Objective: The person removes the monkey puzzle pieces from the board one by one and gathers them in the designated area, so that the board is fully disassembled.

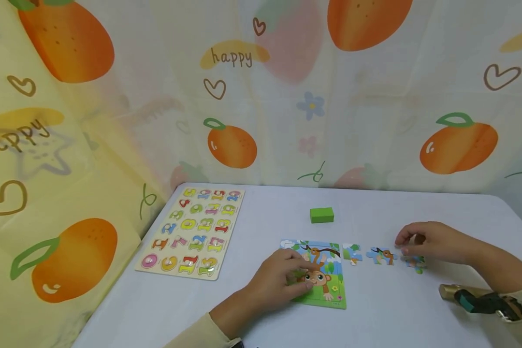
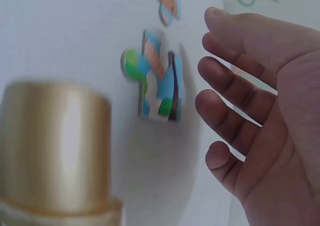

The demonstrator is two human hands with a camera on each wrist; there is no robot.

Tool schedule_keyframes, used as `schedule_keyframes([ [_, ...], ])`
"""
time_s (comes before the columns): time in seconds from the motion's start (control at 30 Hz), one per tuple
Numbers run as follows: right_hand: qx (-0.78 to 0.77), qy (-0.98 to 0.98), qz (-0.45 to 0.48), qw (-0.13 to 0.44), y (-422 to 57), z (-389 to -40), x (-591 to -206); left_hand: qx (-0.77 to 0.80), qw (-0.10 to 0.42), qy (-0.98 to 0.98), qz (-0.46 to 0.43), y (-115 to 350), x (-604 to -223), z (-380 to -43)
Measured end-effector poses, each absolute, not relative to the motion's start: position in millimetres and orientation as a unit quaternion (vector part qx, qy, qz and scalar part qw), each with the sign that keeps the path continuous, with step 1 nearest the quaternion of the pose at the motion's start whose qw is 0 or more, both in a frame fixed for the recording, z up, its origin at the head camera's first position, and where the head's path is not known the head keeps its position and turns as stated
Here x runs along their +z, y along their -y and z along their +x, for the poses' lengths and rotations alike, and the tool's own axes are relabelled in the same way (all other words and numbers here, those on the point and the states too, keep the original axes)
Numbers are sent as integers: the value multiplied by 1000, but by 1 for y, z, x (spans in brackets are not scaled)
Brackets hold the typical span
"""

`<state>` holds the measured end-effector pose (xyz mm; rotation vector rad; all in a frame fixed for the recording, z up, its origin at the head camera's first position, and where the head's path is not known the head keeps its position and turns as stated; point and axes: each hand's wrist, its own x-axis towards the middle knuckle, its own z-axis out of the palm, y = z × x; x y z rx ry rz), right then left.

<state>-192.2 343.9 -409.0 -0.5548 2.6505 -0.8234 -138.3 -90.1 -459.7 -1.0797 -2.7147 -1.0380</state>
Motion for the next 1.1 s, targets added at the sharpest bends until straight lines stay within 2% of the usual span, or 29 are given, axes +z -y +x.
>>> schedule_keyframes([
  [0.23,-312,-908,-239,145,-320,-189,-396,-274,30,915,-296,122,-453,-149],
  [0.43,-331,-893,-264,150,-295,-188,-387,-238,4,934,-266,143,-456,-158],
  [0.87,-327,-872,-322,167,-229,-192,-374,-217,-2,937,-274,148,-464,-163],
  [1.1,-342,-856,-340,185,-198,-197,-381,-220,-5,937,-273,147,-464,-163],
])
